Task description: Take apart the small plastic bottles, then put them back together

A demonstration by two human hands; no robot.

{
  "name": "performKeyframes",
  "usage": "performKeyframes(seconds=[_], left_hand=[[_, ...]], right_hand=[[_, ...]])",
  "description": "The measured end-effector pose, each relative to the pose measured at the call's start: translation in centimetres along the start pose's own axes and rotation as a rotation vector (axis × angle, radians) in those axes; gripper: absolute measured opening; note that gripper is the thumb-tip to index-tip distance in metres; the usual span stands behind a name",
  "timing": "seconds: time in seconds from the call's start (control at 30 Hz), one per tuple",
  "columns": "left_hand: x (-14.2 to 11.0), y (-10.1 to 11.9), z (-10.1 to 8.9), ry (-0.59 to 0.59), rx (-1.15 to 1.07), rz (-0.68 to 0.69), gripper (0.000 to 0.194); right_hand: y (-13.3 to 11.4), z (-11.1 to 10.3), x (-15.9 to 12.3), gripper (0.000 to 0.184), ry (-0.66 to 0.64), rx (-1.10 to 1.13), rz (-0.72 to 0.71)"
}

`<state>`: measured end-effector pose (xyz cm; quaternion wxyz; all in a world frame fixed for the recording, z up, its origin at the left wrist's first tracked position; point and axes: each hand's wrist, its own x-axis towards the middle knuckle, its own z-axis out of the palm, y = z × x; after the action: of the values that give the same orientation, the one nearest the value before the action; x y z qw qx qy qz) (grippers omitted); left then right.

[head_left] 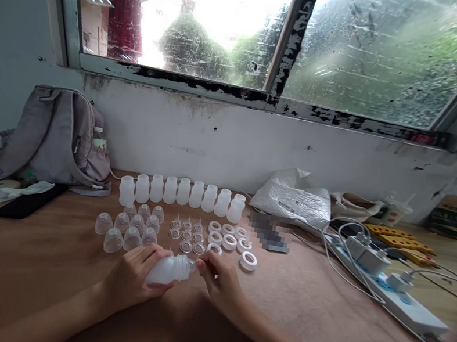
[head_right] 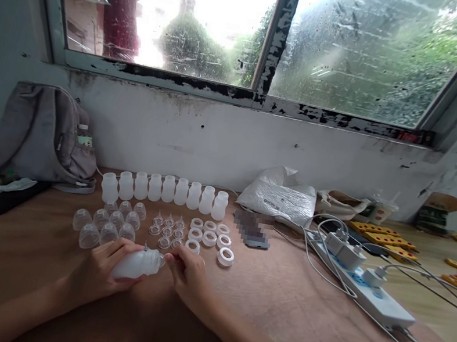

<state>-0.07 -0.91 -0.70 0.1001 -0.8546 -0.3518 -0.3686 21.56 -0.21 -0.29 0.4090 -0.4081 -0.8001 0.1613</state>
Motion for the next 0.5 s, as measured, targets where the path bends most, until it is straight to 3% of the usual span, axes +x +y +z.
performKeyframes(seconds=[0.33,0.5], left_hand=[[0.0,0.4,-0.2,-0.004,0.01,0.04,0.036],[-0.1,0.1,0.0,-0.016,0.008,0.022,0.039]], right_hand=[[-0.3,0.0,0.1,0.043,-0.1,0.0,0.088],[-1.5,-1.1,0.2,0.023,-0.138,-0.016,0.022]])
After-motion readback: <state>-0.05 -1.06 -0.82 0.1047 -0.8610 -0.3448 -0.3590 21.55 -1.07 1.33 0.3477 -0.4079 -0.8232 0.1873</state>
